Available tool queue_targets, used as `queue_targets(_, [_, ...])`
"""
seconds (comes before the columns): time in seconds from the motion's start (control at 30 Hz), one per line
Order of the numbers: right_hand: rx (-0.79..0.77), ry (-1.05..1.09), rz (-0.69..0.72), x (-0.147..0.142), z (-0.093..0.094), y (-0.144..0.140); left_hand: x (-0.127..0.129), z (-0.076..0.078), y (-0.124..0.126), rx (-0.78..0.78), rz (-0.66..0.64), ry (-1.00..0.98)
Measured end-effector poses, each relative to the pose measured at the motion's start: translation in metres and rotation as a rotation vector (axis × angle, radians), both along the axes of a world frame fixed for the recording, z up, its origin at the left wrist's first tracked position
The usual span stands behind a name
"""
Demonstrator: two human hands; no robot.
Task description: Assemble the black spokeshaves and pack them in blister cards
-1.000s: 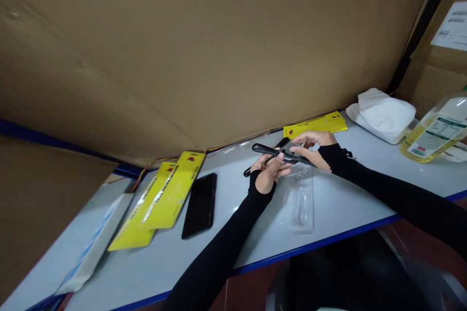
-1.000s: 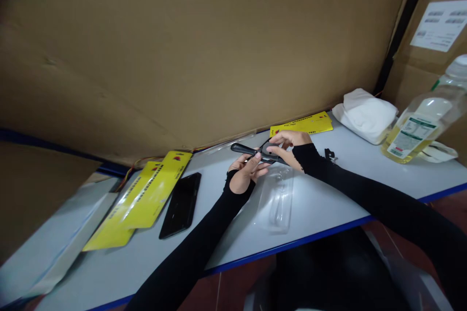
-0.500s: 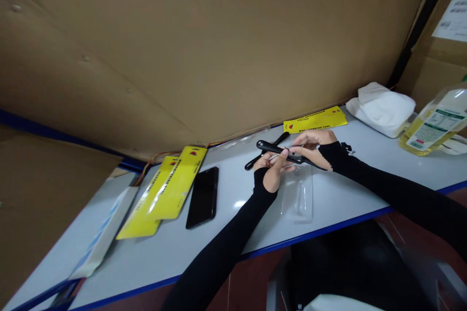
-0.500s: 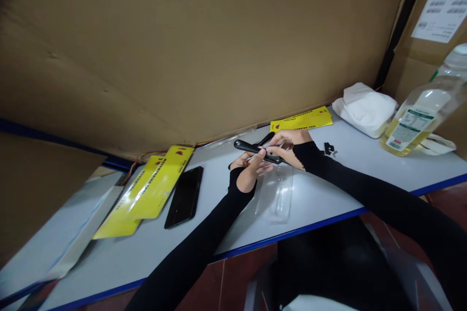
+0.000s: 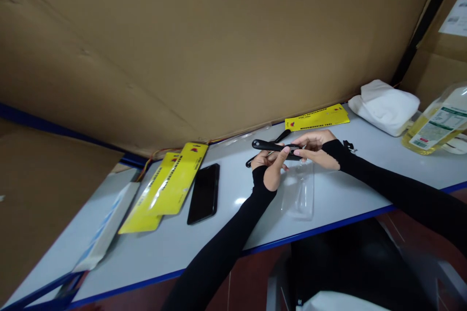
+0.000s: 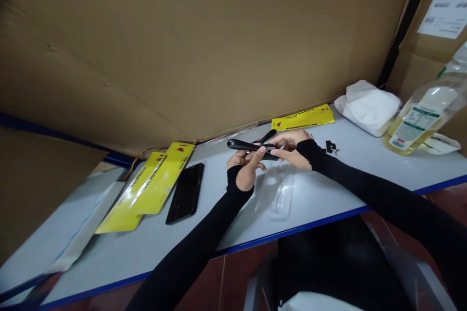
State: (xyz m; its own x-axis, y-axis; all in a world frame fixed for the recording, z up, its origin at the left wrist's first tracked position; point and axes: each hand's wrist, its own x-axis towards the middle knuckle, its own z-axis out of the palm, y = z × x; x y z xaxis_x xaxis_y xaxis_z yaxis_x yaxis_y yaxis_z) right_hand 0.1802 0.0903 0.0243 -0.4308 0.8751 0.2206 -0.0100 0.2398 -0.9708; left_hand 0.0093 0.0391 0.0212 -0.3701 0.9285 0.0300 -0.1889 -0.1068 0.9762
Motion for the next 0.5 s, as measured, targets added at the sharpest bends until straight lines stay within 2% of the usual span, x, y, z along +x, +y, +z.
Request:
queue_targets(0.2, [0.023, -0.034, -0.07, -0.002, -0.004, 0.0, -0.002, 0.001, 0.001, 0.032, -0.046, 0.025])
queue_targets(0.37, [0.039, -0.017, -0.053, -0.002, -0.01, 0.001, -0.003, 0.001, 0.0, 0.017, -0.11, 0.049])
queue_targets(0.5, [0.055, -0.051, -0.065, -0.002, -0.014, 0.001, -0.001, 0.003, -0.001, 0.022, -0.086, 0.035])
